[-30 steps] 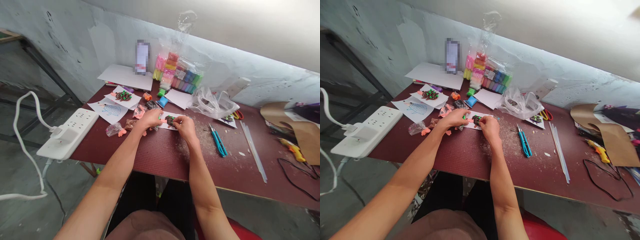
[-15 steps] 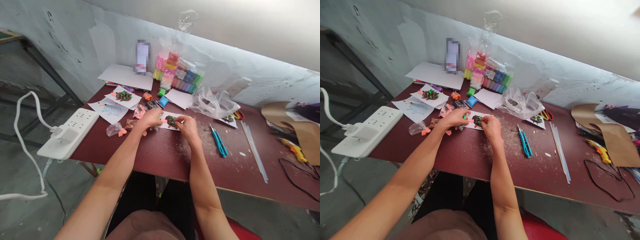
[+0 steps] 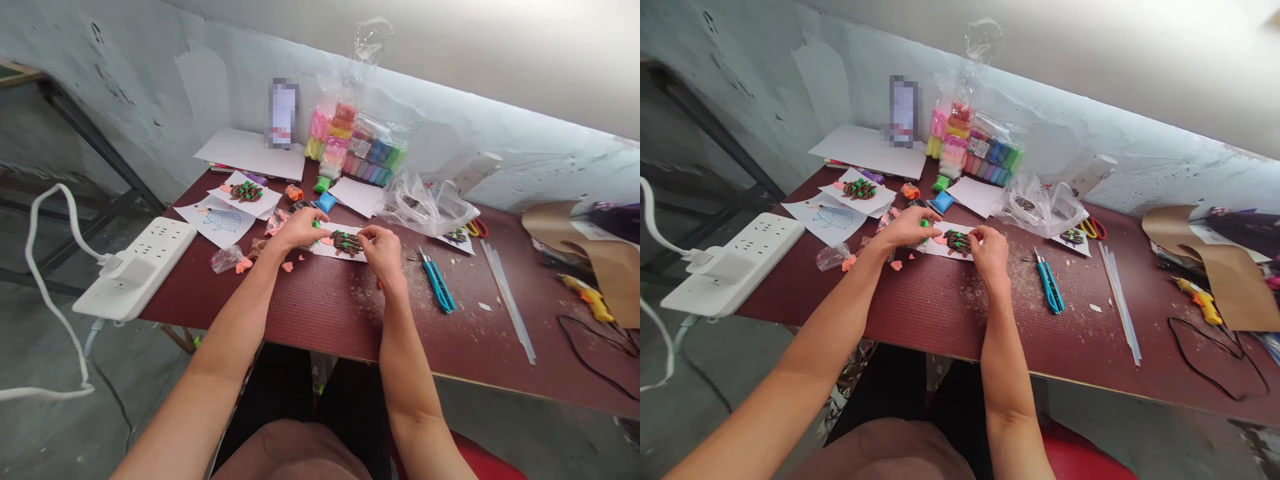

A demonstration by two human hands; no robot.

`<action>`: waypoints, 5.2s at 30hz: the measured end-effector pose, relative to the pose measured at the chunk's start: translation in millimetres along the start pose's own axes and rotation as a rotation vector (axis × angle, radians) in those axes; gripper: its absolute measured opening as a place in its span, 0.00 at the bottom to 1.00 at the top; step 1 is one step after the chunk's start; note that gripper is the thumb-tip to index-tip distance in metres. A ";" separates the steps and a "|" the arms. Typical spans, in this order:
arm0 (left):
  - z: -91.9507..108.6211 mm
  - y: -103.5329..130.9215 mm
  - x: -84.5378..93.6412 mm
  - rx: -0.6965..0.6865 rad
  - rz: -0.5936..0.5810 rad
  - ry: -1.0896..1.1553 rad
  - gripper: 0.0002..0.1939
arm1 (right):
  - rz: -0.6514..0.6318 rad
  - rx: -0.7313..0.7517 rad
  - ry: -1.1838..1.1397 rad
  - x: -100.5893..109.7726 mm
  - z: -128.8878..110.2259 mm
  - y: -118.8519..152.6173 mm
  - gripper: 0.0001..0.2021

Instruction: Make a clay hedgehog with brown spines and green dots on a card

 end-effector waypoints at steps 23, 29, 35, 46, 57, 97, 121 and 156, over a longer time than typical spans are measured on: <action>14.4 0.6 -7.2 0.140 0.045 0.862 0.08 | -0.331 -0.021 -0.650 -14.8 -17.5 9.7 0.19; 16.0 1.5 -10.3 0.191 0.082 0.882 0.11 | -0.296 -0.026 -0.678 -18.1 -12.1 6.0 0.18; 18.8 1.0 -10.8 0.188 0.155 0.905 0.11 | -0.131 0.058 -0.520 -21.6 -15.1 9.5 0.11; 19.1 3.0 -15.1 0.094 -0.032 0.836 0.05 | -0.065 0.053 -0.516 -23.2 -15.7 11.6 0.10; 16.9 1.5 -16.2 0.086 -0.024 0.777 0.11 | -0.201 0.030 -0.559 -27.4 -8.4 4.3 0.15; 24.1 7.2 -25.0 0.049 -0.103 0.852 0.15 | 0.098 0.271 -0.201 -17.7 -26.1 15.9 0.08; 24.2 7.2 -0.6 0.074 0.075 0.783 0.10 | -0.123 -0.156 -0.848 -4.3 9.3 -8.4 0.17; -5.8 0.1 -3.6 0.137 0.103 -0.356 0.13 | 0.028 -0.118 -0.533 -11.3 26.2 -16.3 0.14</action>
Point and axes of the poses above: each hand's wrist, its own y-axis away from the middle knuckle, its own x-axis out of the back of the hand, z = x × y, the point moved 4 cm from there along -y, towards the middle knuckle, and after that the axes turned 5 degrees about -x, right-handed, at the moved point
